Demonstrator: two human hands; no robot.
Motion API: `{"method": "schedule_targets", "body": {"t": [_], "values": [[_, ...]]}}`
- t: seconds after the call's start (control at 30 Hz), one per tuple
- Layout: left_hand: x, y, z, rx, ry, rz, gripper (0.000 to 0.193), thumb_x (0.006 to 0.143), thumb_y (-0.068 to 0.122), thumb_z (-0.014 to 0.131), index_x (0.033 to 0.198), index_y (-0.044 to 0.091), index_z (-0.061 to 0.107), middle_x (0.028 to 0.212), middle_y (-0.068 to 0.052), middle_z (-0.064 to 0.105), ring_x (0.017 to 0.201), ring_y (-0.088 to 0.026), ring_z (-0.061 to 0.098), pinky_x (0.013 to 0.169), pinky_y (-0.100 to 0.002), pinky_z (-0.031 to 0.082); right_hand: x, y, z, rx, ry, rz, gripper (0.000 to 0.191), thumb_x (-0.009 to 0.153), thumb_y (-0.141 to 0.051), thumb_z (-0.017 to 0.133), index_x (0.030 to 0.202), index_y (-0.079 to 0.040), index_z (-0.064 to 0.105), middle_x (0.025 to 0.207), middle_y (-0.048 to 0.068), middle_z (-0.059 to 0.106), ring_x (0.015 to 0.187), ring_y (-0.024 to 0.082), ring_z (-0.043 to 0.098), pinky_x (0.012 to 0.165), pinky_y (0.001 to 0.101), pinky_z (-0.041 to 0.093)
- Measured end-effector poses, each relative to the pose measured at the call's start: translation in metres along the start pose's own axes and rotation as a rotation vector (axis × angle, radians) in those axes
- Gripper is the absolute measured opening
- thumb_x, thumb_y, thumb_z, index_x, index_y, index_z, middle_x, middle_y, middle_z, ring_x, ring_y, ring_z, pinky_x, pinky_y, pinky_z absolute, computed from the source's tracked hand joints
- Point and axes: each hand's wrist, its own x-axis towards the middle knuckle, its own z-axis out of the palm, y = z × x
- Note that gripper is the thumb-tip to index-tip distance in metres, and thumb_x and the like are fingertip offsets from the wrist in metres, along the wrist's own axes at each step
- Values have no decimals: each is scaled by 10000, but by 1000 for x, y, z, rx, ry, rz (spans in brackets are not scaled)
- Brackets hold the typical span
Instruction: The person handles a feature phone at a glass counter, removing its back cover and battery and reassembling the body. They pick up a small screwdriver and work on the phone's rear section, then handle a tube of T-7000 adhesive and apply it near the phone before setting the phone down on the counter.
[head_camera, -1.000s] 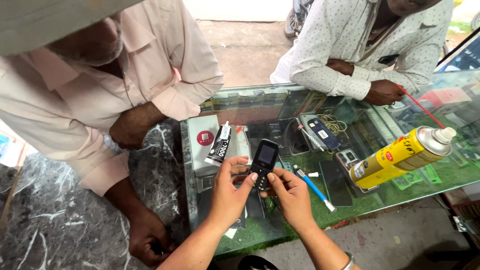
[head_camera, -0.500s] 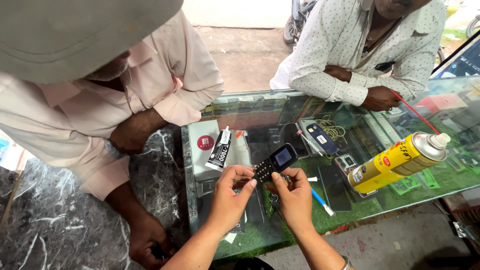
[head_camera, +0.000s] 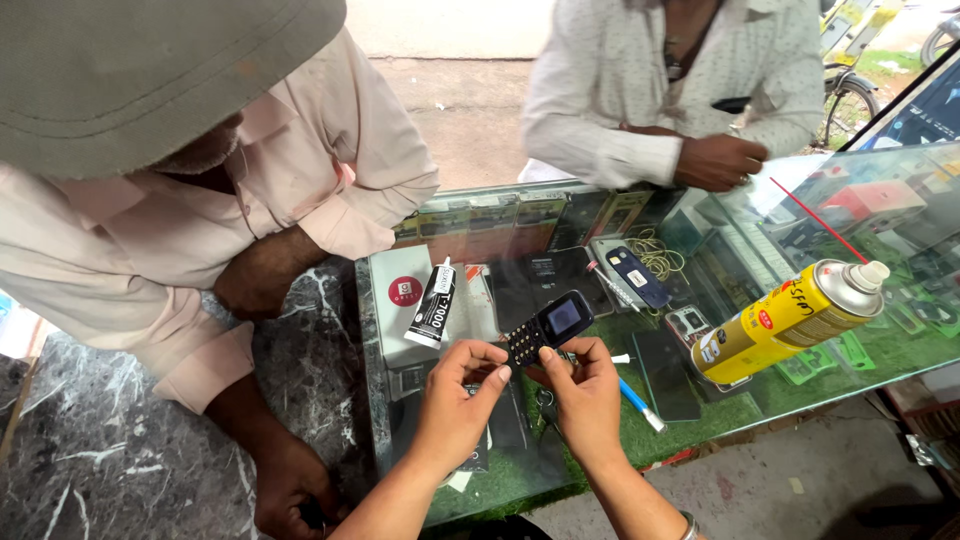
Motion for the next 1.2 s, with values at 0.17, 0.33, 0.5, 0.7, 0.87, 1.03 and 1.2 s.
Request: {"method": "schedule_targets", "body": {"t": [0.17, 0.33, 0.5, 0.7, 0.87, 1.03, 1.2], "values": [[0, 0, -1, 25, 4, -11, 143, 896, 78, 720, 1026, 42, 674, 946, -35, 753, 829, -104, 675, 770, -266, 549, 0, 4, -2, -6, -8, 2, 182, 951, -65, 673, 1049, -6, 531, 938, 89, 696, 826, 129, 713, 816, 374, 648], [1, -1, -1, 29, -5, -10, 136, 903, 83, 713, 1024, 37, 671, 936, -36, 756, 816, -101, 664, 757, -266, 543, 2, 7, -3, 8, -11, -3, 190, 945, -55, 679, 1049, -11, 527, 957, 77, 678, 834, 126, 706, 810, 378, 650], [1, -3, -1, 17, -16, 16, 136, 905, 85, 705, 1023, 37, 659, 927, -27, 756, 825, -91, 677, 767, -258, 546, 2, 6, -3, 45, -28, -10, 182, 942, -47, 675, 1046, -11, 530, 1023, 74, 664, 886, 138, 710, 813, 375, 645], [2, -4, -1, 8, -31, 14, 128, 909, 85, 705, 1018, 33, 661, 921, -22, 753, 829, -85, 671, 763, -256, 538, 2, 4, -2, 45, -20, 0, 184, 934, -42, 669, 1050, -11, 529, 1042, 66, 658, 904, 139, 715, 815, 371, 642], [2, -1, -1, 41, -20, -20, 128, 909, 95, 710, 1015, 37, 667, 907, -26, 747, 805, -95, 660, 748, -261, 539, 1, 2, -1, 9, -9, 6, 184, 944, -42, 671, 1055, -5, 530, 1026, 80, 658, 882, 140, 705, 817, 375, 645], [2, 2, -2, 36, -25, 1, 122, 921, 98, 706, 1017, 36, 663, 920, -28, 748, 825, -93, 672, 767, -258, 542, 1, 1, 0, 32, -16, 9, 178, 940, -49, 666, 1047, -6, 530, 1032, 83, 666, 890, 143, 720, 815, 372, 643], [2, 0, -1, 42, -21, -50, 135, 902, 90, 702, 1022, 42, 665, 912, -25, 747, 804, -94, 666, 745, -262, 544, 0, 1, -1, 14, -20, -2, 179, 952, -49, 674, 1063, -4, 541, 1042, 83, 657, 879, 142, 702, 820, 378, 645]]}}
